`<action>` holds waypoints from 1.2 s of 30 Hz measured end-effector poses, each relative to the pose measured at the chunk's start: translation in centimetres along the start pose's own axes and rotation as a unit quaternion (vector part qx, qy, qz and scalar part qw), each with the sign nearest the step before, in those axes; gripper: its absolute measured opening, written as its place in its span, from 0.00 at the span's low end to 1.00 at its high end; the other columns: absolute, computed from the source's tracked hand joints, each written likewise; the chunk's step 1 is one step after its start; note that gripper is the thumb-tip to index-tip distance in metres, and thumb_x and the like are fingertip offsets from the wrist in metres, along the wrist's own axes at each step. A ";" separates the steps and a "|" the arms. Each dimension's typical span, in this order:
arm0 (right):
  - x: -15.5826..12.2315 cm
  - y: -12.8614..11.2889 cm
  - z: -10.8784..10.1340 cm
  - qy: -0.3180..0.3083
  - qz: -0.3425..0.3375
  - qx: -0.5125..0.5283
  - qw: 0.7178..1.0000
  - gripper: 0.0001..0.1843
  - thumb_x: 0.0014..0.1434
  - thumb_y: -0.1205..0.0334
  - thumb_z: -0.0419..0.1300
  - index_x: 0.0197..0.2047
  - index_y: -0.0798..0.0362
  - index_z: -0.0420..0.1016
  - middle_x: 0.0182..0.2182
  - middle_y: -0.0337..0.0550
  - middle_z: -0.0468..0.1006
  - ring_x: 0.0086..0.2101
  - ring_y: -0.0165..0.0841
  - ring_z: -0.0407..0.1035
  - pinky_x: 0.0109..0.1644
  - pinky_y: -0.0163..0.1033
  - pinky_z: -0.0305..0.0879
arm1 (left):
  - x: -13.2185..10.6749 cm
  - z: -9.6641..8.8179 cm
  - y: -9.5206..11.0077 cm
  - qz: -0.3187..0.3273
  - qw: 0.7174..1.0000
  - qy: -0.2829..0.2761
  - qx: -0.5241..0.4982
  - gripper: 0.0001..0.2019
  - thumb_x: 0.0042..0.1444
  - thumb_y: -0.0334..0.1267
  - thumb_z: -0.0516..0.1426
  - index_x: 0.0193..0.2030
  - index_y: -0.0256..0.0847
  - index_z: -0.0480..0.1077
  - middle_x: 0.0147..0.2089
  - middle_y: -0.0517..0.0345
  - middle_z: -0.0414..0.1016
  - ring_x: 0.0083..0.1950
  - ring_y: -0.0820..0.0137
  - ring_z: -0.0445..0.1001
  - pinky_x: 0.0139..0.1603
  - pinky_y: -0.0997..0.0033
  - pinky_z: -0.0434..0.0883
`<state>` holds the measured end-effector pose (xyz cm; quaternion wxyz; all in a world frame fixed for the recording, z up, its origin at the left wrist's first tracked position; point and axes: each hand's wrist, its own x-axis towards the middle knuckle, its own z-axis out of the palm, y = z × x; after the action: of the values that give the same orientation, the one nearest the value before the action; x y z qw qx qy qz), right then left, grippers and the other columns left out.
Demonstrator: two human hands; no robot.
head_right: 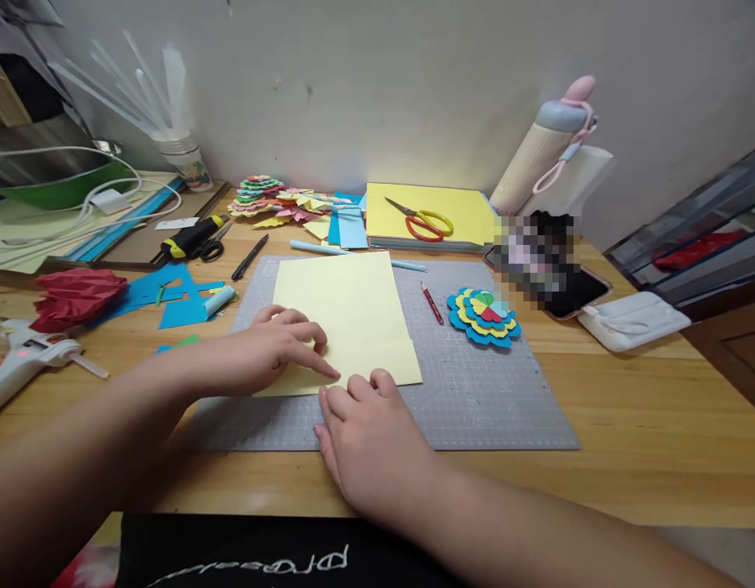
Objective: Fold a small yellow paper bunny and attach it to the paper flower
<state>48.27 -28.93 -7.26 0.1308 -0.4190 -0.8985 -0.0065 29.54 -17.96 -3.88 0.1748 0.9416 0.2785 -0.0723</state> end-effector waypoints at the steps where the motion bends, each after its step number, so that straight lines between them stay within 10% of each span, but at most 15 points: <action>1: 0.4 -0.4 0.2 0.003 -0.003 -0.001 1.000 0.19 0.64 0.60 0.53 0.51 0.63 0.75 0.34 0.44 0.79 0.35 0.38 0.65 0.44 0.47 0.49 | 0.2 -0.1 -0.3 0.007 1.000 -0.006 -0.004 0.36 0.47 0.16 0.47 0.49 0.65 0.74 0.50 0.65 0.73 0.52 0.63 0.63 0.55 0.55 0.51; 12: 3.8 -3.7 1.3 -0.041 -0.042 0.028 0.998 0.16 0.65 0.59 0.51 0.42 0.58 0.79 0.38 0.45 0.78 0.38 0.42 0.64 0.46 0.50 0.51 | 0.6 -0.1 -0.8 0.014 1.000 -0.017 -0.018 0.28 0.51 0.21 0.52 0.45 0.65 0.76 0.46 0.66 0.74 0.50 0.66 0.63 0.50 0.61 0.50; 18: 5.0 -4.5 1.1 -0.056 -0.065 0.088 0.992 0.20 0.67 0.56 0.50 0.54 0.57 0.73 0.49 0.47 0.76 0.48 0.47 0.63 0.50 0.52 0.53 | 0.1 0.3 -0.3 0.006 1.000 0.020 -0.010 0.21 0.58 0.28 0.54 0.44 0.64 0.77 0.46 0.66 0.74 0.51 0.66 0.64 0.53 0.60 0.51; 22: 3.1 -2.2 -0.8 -0.041 -0.183 0.149 0.971 0.19 0.68 0.57 0.49 0.55 0.55 0.71 0.35 0.41 0.76 0.36 0.37 0.63 0.44 0.45 0.56 | -1.9 1.2 1.0 -0.008 0.996 0.082 0.012 0.15 0.60 0.31 0.54 0.46 0.58 0.75 0.48 0.65 0.74 0.55 0.62 0.63 0.58 0.54 0.48; 25: 0.6 1.0 -1.8 0.012 -0.137 0.123 0.983 0.17 0.67 0.60 0.48 0.41 0.57 0.77 0.29 0.44 0.72 0.31 0.35 0.60 0.36 0.42 0.55 | -3.7 2.8 2.2 -0.030 0.991 0.124 0.029 0.14 0.62 0.34 0.53 0.51 0.55 0.71 0.52 0.62 0.73 0.59 0.59 0.61 0.61 0.49 0.44; 36: -3.1 7.4 -1.2 -0.016 -0.069 0.016 0.997 0.16 0.64 0.54 0.56 0.55 0.36 0.73 0.57 0.43 0.69 0.62 0.45 0.53 0.65 0.60 0.38 | -3.3 3.7 4.3 0.008 0.988 0.106 0.110 0.22 0.62 0.33 0.52 0.62 0.54 0.61 0.54 0.58 0.70 0.57 0.59 0.65 0.65 0.50 0.47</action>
<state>56.03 -26.59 -7.58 0.1219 -0.3536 -0.9274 0.0052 29.05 -24.37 -5.30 0.0403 0.9596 0.2785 -0.0014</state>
